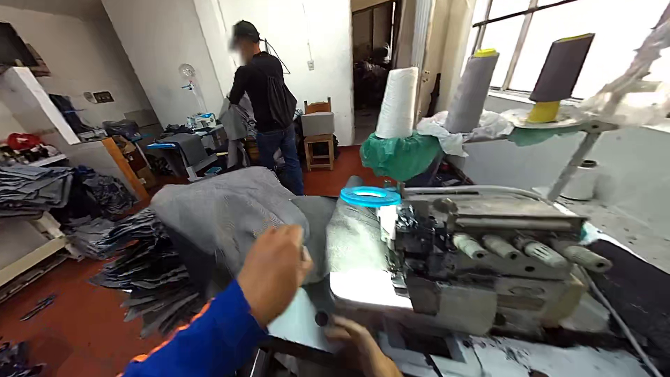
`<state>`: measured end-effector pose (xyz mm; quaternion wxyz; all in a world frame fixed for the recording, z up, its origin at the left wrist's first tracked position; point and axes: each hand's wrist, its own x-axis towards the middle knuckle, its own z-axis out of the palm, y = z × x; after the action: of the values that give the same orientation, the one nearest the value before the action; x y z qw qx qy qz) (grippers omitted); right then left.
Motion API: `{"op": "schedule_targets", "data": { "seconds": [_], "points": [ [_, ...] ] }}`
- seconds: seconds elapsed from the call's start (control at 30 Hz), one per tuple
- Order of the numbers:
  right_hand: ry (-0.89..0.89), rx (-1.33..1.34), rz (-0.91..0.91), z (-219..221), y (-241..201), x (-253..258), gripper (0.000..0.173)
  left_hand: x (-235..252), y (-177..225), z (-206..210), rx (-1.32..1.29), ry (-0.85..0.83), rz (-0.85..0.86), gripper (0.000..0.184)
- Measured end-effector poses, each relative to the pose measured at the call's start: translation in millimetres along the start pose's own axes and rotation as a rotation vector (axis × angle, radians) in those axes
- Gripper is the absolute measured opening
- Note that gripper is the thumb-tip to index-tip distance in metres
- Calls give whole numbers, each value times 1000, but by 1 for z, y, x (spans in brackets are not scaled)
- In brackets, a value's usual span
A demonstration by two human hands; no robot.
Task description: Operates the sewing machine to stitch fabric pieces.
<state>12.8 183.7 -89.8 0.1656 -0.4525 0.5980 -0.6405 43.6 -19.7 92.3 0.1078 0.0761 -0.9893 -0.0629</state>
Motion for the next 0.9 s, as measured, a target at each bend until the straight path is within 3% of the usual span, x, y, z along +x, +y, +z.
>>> {"op": "schedule_targets", "data": {
  "seconds": [0.03,0.07,0.17,0.2,0.27,0.37,0.43,0.5,0.6,0.67,0.73,0.83,0.9],
  "points": [
    [24,88,26,12,-4,13,102,1,25,11,-64,-39,28,27],
    [83,161,89,24,-10,23,101,1,45,22,-129,-99,30,28],
    [326,175,328,50,-21,38,28,6,74,62,-240,-133,113,25],
    [381,200,382,57,-15,41,21,7,72,74,-283,-92,192,23],
    [485,345,394,67,-10,36,24,9,50,95,-401,-52,398,24],
    [338,382,313,57,-12,-1,18,-5,8,114,-353,-54,578,43],
    [184,159,283,22,-10,-34,18,-22,-3,127,-219,119,595,49],
    [180,-197,247,-35,-20,-67,23,-30,-2,137,-146,272,578,53],
    [523,-691,396,-155,-58,-94,27,-9,6,139,-167,421,535,48],
    [776,-964,438,-225,-80,-83,29,16,10,143,-212,466,495,42],
    [860,-1092,555,-286,-80,-60,31,33,15,149,-218,445,451,46],
    [721,-1163,881,-349,-45,-31,34,35,19,154,-198,462,446,54],
    [668,-1182,1042,-366,-29,-15,36,34,15,155,-200,447,458,60]
  ]
}}
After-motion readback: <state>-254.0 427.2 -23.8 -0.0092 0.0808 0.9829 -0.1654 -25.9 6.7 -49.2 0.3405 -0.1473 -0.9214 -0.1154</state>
